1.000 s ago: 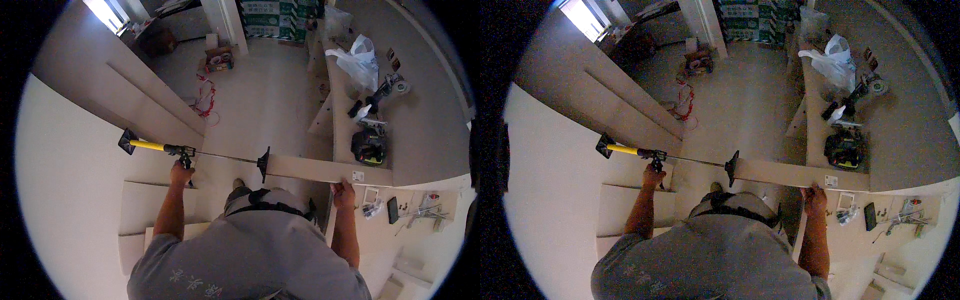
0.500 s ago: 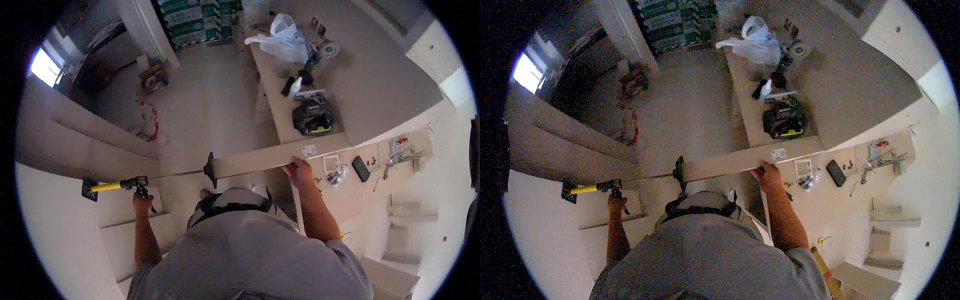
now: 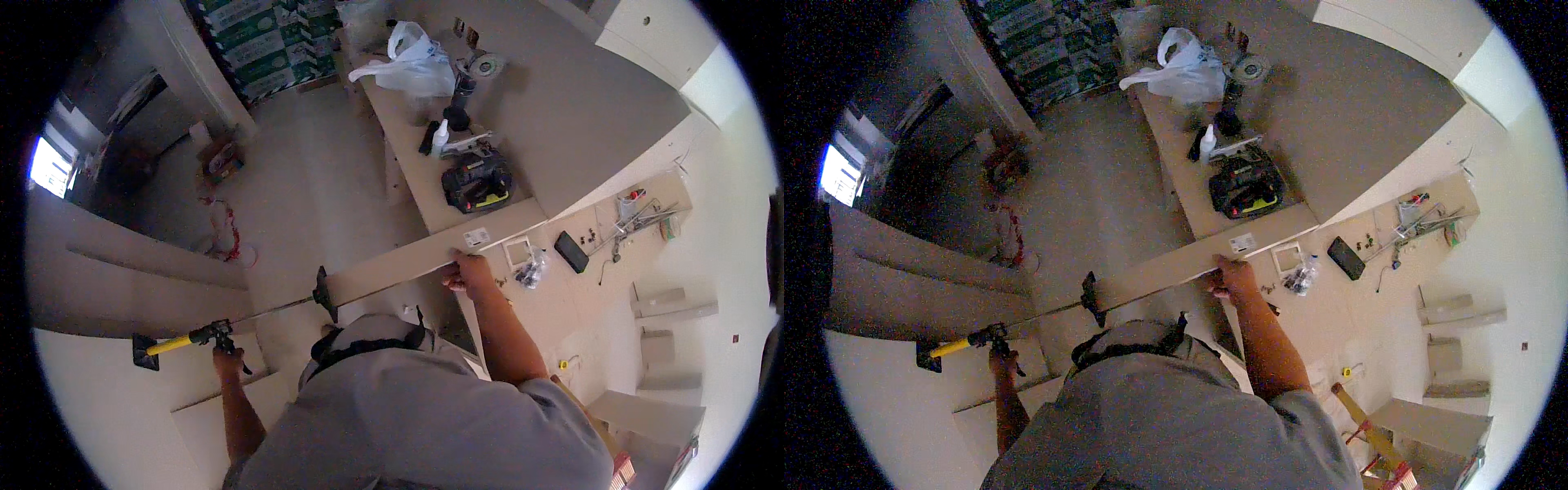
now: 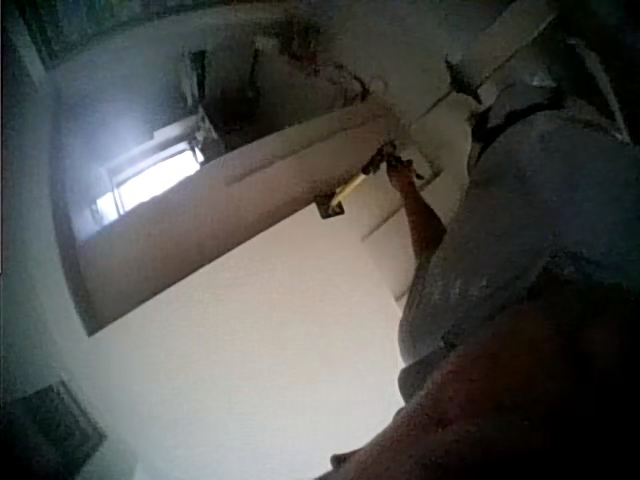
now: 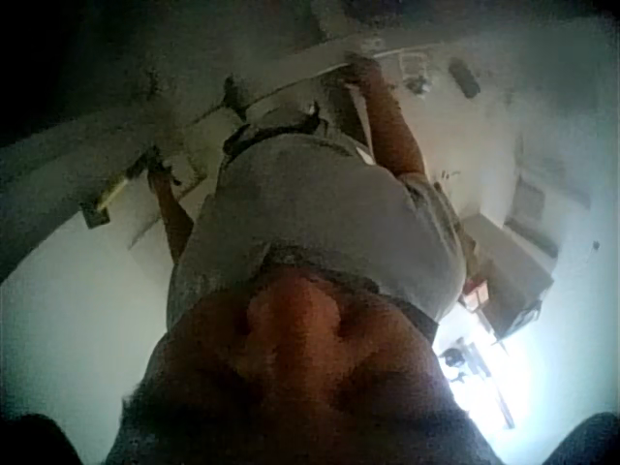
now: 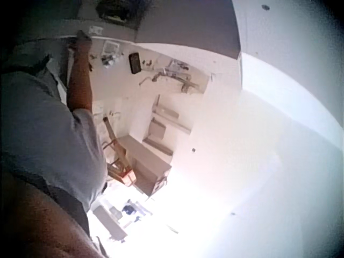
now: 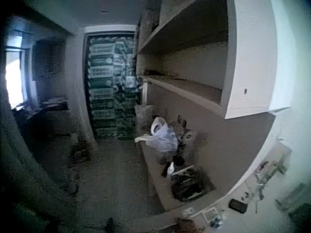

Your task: The person uses a long spreader clamp to position and hold a wooden cabinet panel in place before securing it with screws using a power drill.

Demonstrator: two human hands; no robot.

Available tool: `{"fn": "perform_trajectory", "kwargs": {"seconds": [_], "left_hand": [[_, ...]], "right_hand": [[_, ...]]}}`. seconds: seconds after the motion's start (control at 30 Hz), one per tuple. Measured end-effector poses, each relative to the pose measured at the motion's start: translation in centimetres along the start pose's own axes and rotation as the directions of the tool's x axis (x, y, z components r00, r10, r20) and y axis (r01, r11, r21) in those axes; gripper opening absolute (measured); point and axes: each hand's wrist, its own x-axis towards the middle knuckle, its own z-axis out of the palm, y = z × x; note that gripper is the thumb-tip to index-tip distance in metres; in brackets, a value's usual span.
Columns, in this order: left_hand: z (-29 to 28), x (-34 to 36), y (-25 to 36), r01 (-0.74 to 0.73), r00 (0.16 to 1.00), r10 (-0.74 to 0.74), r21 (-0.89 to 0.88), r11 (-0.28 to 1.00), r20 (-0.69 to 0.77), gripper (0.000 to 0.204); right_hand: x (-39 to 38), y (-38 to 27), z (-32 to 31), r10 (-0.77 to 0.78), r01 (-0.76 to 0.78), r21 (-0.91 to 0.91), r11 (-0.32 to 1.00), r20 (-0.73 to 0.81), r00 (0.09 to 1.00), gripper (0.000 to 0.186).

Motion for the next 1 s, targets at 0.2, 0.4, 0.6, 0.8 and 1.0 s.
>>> {"fn": "perform_trajectory", "kwargs": {"seconds": [0.2,0.4,0.6,0.8,1.0], "left_hand": [[-0.2,0.1,1.0,-0.041,0.999,0.043,-0.09,0.995,0.019,0.046],[4.8,4.4,-6.8,-0.041,0.998,0.055,-0.306,0.951,0.036,0.046],[6.4,5.7,-8.8,-0.046,0.996,0.073,-0.388,0.92,0.055,0.048],[1.2,0.5,2.3,0.078,0.976,-0.078,0.008,0.997,0.202,0.05],[4.2,1.8,-4.9,-0.108,0.992,0.091,-0.244,0.964,-0.083,0.051]], "right_hand": [[-0.8,-0.6,-0.1,0.03,-0.03,-0.025,0.999,0.004,1.0,0.042],[-1.6,-1.6,0.4,0.054,-0.056,-0.056,0.997,-0.034,0.998,0.044],[-0.9,-1.5,0.0,0.066,-0.072,-0.143,0.987,-0.045,0.997,0.044],[-3.0,-1.8,-0.3,-0.005,-0.005,-0.079,0.997,-0.119,0.993,0.045],[-1.0,-1.5,0.0,0.028,-0.026,-0.125,0.992,0.01,1.0,0.048]]}}
